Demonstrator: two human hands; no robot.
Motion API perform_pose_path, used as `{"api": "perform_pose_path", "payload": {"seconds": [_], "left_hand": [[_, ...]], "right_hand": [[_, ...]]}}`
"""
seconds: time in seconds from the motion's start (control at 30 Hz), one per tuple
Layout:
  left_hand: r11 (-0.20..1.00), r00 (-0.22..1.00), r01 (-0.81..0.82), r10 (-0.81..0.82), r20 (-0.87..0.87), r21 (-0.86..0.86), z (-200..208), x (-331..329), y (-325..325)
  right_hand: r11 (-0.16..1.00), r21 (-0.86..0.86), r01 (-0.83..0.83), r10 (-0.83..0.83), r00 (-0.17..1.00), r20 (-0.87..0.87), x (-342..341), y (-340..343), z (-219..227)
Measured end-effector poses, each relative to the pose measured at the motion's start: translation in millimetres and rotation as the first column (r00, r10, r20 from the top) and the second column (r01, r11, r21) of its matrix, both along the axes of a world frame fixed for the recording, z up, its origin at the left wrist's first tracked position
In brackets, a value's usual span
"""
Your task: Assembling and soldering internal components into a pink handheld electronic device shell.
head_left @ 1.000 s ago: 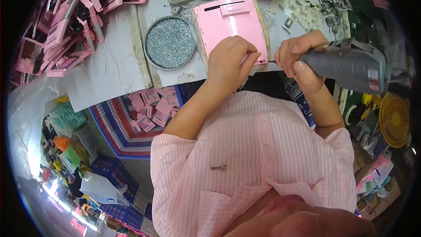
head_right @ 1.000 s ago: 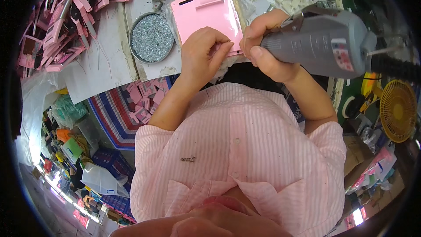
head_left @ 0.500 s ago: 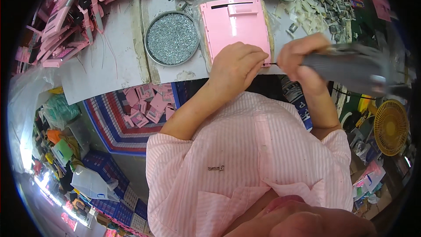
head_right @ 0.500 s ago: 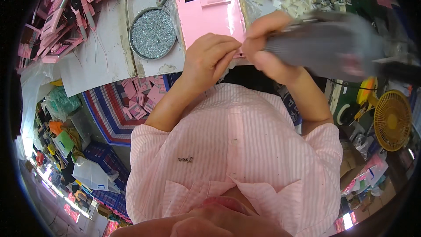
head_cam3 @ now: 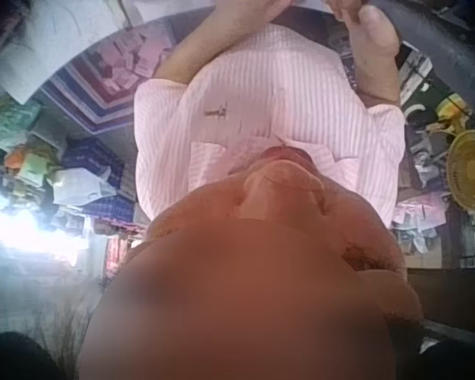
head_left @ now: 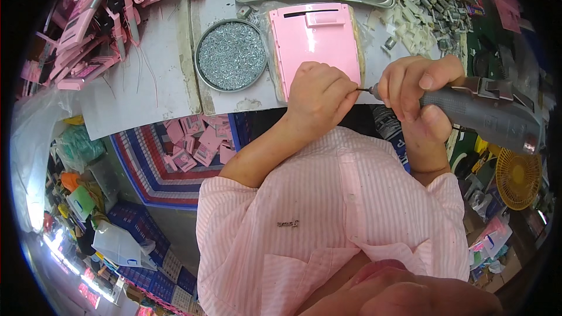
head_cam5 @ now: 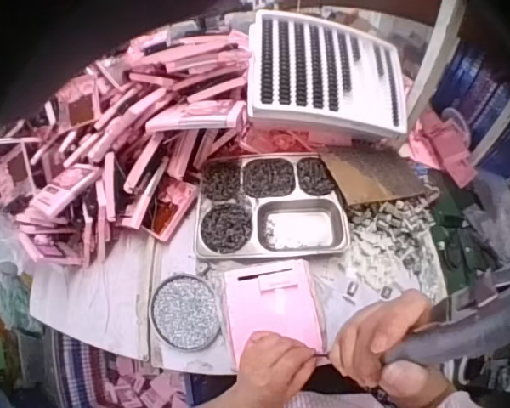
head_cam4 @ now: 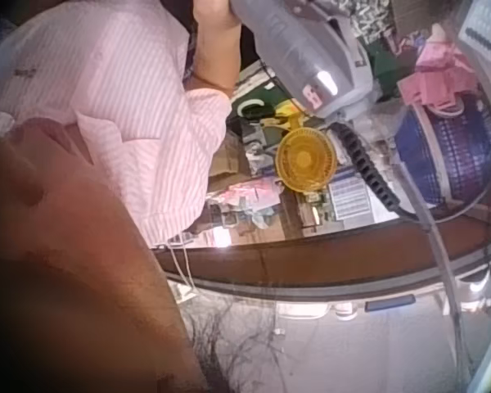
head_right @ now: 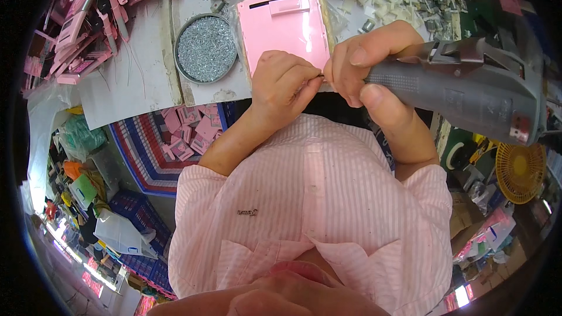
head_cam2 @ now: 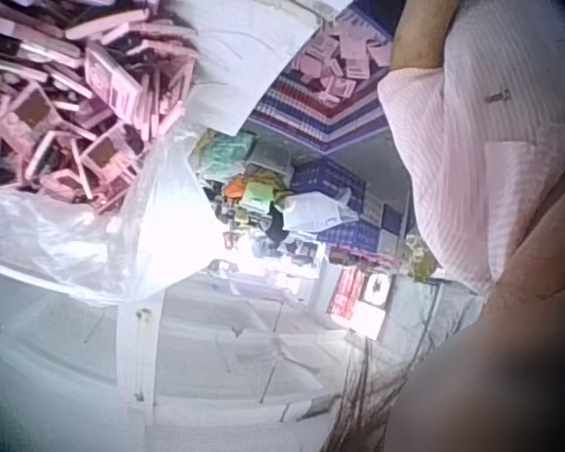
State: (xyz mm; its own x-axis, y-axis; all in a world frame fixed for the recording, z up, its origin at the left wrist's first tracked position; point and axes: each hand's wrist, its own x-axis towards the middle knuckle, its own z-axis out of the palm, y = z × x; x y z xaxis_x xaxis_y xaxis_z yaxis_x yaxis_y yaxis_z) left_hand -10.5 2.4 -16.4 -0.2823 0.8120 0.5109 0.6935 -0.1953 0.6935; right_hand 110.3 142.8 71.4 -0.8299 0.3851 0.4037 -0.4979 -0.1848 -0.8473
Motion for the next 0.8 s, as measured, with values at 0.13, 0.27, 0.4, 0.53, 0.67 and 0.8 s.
{"api": "perform_pose_path", "payload": {"seconds": [0.13,0.27,0.4,0.53,0.67,0.8], "left_hand": [[0.99,0.987,-0.126,0.118,-0.105,-0.07,21.2,-44.6,-6.6],[0.757,0.799,-0.577,0.448,-0.401,-0.305,10.0,-118.2,-42.7],[0.746,0.829,-0.528,0.348,-0.438,-0.405,-3.4,-122.8,-62.1],[0.743,0.812,-0.572,0.453,-0.369,-0.347,-12.6,-130.1,-59.8],[0.811,0.929,-0.364,0.351,-0.118,-0.458,-5.5,-130.5,-50.8],[0.982,0.981,-0.115,0.088,-0.175,-0.148,19.5,-66.1,-3.1]], "right_hand": [[0.989,0.07,0.131,-0.128,0.99,-0.05,-9.0,17.4,-8.5],[0.969,0.097,0.229,-0.223,0.972,-0.073,-25.7,39.7,-44.4],[0.982,0.08,0.169,-0.17,0.985,-0.002,-32.7,36.5,-60.5],[0.979,0.141,0.15,-0.149,0.989,-0.015,-38.4,33.8,-66.7],[0.971,0.188,0.15,-0.161,0.986,0.048,-35.9,40.7,-63.7],[0.998,0.04,0.039,-0.035,0.995,-0.09,-41.9,42.2,-32.0]]}}
